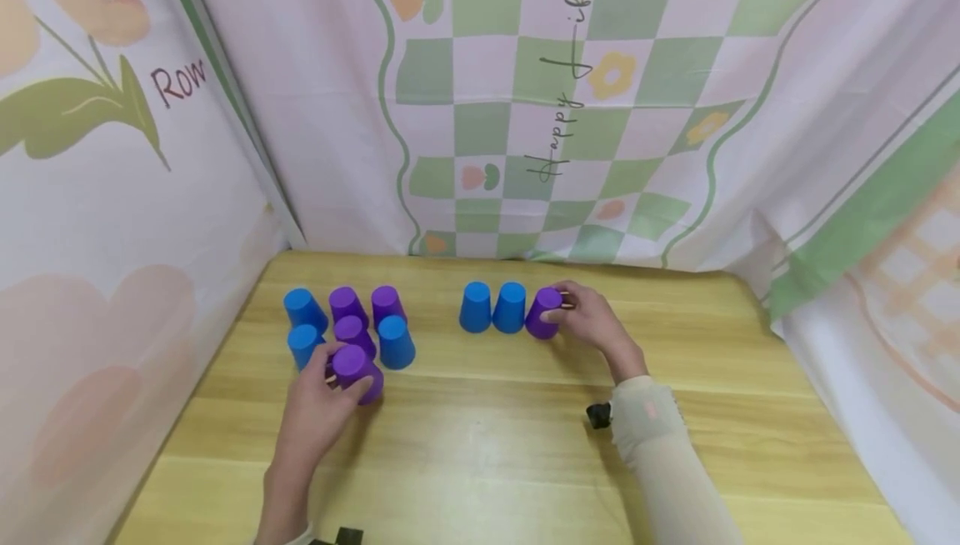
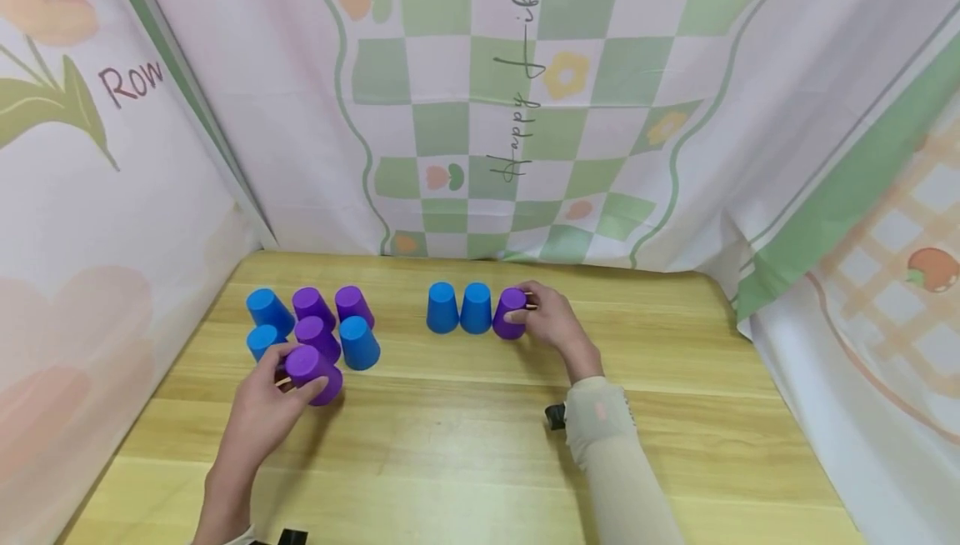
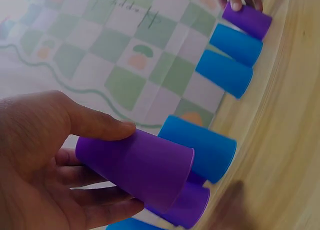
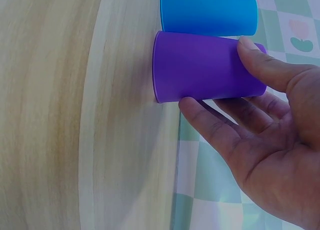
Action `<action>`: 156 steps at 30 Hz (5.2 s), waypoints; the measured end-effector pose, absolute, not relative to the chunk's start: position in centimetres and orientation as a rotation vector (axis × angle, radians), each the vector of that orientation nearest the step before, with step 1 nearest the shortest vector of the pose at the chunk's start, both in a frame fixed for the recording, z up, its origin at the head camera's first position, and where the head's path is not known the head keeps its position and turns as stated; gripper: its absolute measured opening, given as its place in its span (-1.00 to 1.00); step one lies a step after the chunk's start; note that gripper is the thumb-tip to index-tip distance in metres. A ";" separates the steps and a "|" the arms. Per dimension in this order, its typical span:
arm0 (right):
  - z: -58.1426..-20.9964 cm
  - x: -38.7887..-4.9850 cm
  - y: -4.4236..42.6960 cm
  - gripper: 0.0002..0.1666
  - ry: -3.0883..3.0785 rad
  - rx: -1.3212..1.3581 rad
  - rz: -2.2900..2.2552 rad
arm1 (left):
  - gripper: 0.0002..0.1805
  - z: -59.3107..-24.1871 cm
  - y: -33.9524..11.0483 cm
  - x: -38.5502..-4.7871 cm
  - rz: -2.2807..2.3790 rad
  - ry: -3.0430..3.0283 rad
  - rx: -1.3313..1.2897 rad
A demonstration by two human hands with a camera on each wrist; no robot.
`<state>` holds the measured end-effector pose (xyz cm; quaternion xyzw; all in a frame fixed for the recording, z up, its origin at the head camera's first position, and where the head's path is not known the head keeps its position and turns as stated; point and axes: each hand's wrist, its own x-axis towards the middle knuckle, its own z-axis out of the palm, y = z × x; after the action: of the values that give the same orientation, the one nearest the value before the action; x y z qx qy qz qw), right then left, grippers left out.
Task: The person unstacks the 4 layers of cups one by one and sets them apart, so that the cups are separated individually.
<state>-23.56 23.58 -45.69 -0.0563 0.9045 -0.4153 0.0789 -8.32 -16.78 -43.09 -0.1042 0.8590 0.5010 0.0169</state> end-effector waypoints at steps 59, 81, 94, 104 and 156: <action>-45.6 -23.7 23.5 -0.31 2.707 -0.161 -1.212 | -0.28 -45.9 -22.0 -8.2 1.436 2.640 -0.525; -45.8 -23.7 23.5 -0.33 2.715 -0.175 -1.215 | -0.22 -43.1 -22.1 -7.0 1.470 2.745 -0.489; -45.7 -23.7 23.4 -0.35 2.699 -0.172 -1.234 | -0.47 -41.2 -20.6 -6.3 1.703 2.931 -0.537; -45.7 -23.7 23.7 -0.33 2.703 -0.153 -1.222 | -0.65 -40.7 -16.0 -8.3 1.942 3.052 -0.174; -45.8 -23.6 23.3 -0.32 2.704 -0.165 -1.246 | -0.13 -47.3 -0.6 -22.8 1.766 2.769 -0.004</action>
<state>-23.58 23.34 -45.79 -0.0552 0.9040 -0.4164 0.0800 -22.84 -0.55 -47.29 -0.0012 0.8410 0.5363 -0.0712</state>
